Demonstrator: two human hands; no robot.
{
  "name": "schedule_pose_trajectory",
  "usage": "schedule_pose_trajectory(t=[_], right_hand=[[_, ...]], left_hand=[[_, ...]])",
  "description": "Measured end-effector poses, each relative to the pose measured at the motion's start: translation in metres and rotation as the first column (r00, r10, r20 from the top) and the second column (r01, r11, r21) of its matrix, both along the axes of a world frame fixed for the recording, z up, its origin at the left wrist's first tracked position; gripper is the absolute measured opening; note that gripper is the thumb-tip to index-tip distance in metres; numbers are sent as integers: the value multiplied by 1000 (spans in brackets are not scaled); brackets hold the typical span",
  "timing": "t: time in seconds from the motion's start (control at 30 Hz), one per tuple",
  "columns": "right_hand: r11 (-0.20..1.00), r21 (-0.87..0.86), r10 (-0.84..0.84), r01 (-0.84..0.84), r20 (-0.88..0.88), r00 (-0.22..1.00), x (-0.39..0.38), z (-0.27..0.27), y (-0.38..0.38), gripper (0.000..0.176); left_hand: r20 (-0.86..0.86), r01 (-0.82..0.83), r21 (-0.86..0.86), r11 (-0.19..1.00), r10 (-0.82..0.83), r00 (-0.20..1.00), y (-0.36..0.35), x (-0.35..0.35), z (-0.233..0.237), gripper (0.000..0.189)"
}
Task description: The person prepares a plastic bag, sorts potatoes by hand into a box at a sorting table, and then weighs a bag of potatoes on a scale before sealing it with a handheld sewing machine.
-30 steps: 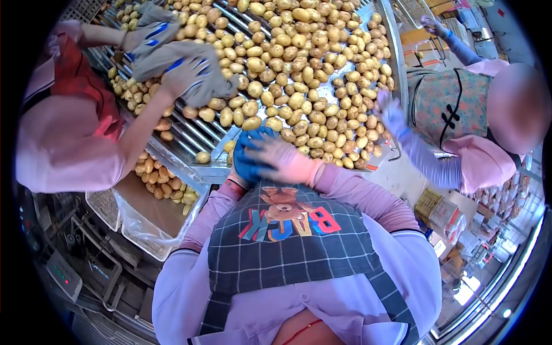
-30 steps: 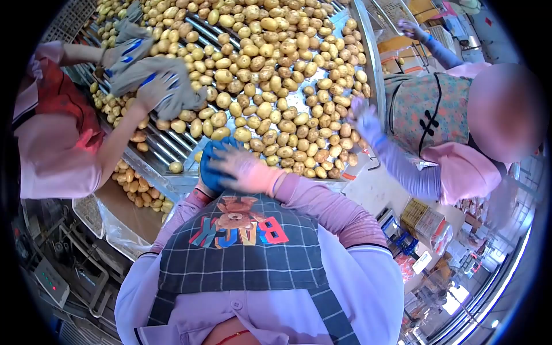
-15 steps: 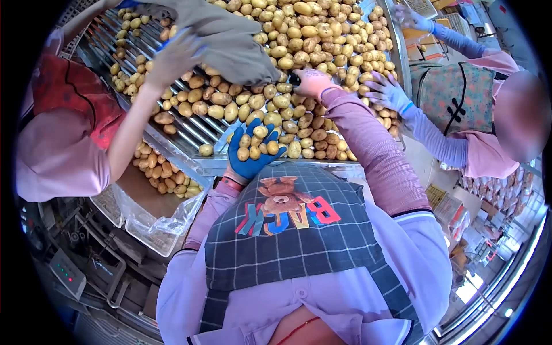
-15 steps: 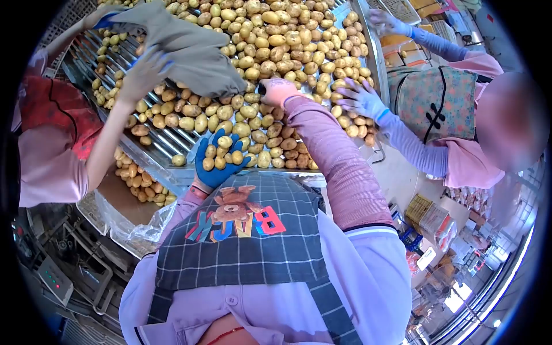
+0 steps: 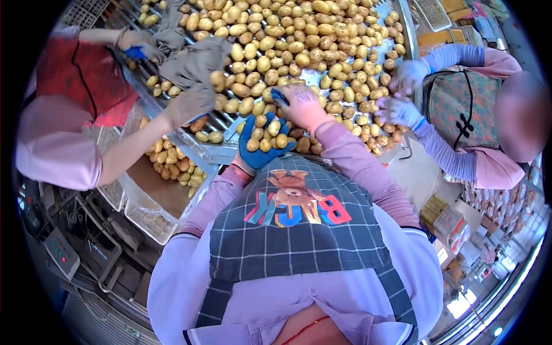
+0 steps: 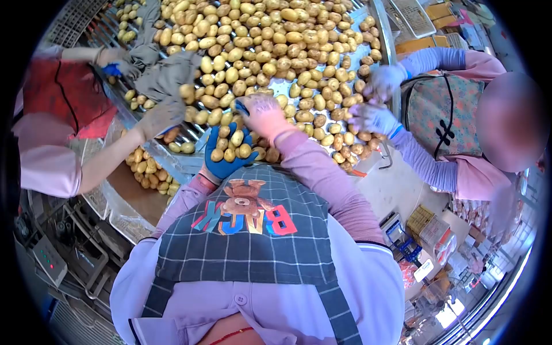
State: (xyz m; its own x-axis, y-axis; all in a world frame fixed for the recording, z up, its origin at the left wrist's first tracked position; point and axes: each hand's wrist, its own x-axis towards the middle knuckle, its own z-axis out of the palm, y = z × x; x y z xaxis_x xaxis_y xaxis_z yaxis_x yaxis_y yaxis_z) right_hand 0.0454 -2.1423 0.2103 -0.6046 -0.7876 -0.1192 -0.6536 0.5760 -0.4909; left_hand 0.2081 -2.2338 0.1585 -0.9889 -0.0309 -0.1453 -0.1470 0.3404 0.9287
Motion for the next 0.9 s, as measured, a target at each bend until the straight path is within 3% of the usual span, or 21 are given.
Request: schedule_pose_trajectory(t=[0.07,0.1,0.13,0.17,0.2,0.23,0.27,0.33,0.43,0.5,0.53,0.57,0.6,0.63,0.67,0.7,0.73,0.77,0.8,0.83,0.9], right_hand=[[905,358,273,-231,-72,959,-9,-14,-7,23],[836,475,380,-273,-143,914,-7,-31,-10,21],[813,504,424,-290,-173,889,-8,-38,-14,18],[785,535,475,-312,-197,858,-8,-45,-16,16],[765,538,511,-354,-171,843,-11,-39,-18,12],[822,415,513,-390,-241,824,-16,-42,-8,11],[761,468,570,-449,-153,807,-32,-65,-4,13],[772,319,612,-549,-141,778,-52,-70,11,13],[826,385,378,-410,161,912,-64,-24,-12,30],[977,124,100,-172,448,889,-73,1,-38,44],[974,-226,128,-16,495,860,-51,41,-61,39],[834,-521,157,182,540,827,-22,79,-82,35],[600,-759,247,252,475,845,11,112,-107,30],[404,-879,337,252,400,852,42,141,-128,30],[180,-934,496,308,356,792,79,167,-148,28],[163,-968,511,189,247,823,110,181,-168,29],[178,-964,517,196,261,815,140,176,-181,29],[385,-916,641,-110,180,746,167,166,-191,38],[497,-757,757,-423,140,638,194,157,-202,50],[387,-780,784,-492,-3,621,221,145,-215,56],[447,-715,805,-537,60,591,231,109,-207,57]], left_hand=[[-127,4,-506,863,-80,989,-3,3,7,52],[-126,-7,-511,860,-67,990,-4,5,3,52],[-52,-55,425,904,85,995,-5,5,5,53],[33,-88,785,613,101,994,-6,11,8,50],[168,-169,986,-2,104,980,-6,14,22,48],[287,-233,862,-450,56,956,-7,18,36,46],[59,-130,915,381,192,980,-4,25,22,40],[139,-246,881,403,276,951,-9,43,17,33],[196,5,887,-462,385,902,-19,87,53,28],[-1,306,850,-429,579,815,-14,130,30,25],[-16,285,910,-302,660,751,-8,159,12,25],[-74,333,912,-240,703,708,-19,178,40,26],[-20,307,946,-108,922,386,4,205,6,17],[-136,220,972,79,957,256,4,227,18,2],[73,54,995,-90,964,257,10,267,19,5],[327,-105,944,-312,926,187,21,305,17,10],[523,-229,837,-497,850,66,33,337,14,14],[649,-290,718,-633,759,-50,47,365,6,19],[570,-277,799,-534,819,65,59,392,2,24],[581,-262,794,-548,812,62,65,410,-9,27],[794,-387,506,-771,592,-140,100,471,-80,48]])
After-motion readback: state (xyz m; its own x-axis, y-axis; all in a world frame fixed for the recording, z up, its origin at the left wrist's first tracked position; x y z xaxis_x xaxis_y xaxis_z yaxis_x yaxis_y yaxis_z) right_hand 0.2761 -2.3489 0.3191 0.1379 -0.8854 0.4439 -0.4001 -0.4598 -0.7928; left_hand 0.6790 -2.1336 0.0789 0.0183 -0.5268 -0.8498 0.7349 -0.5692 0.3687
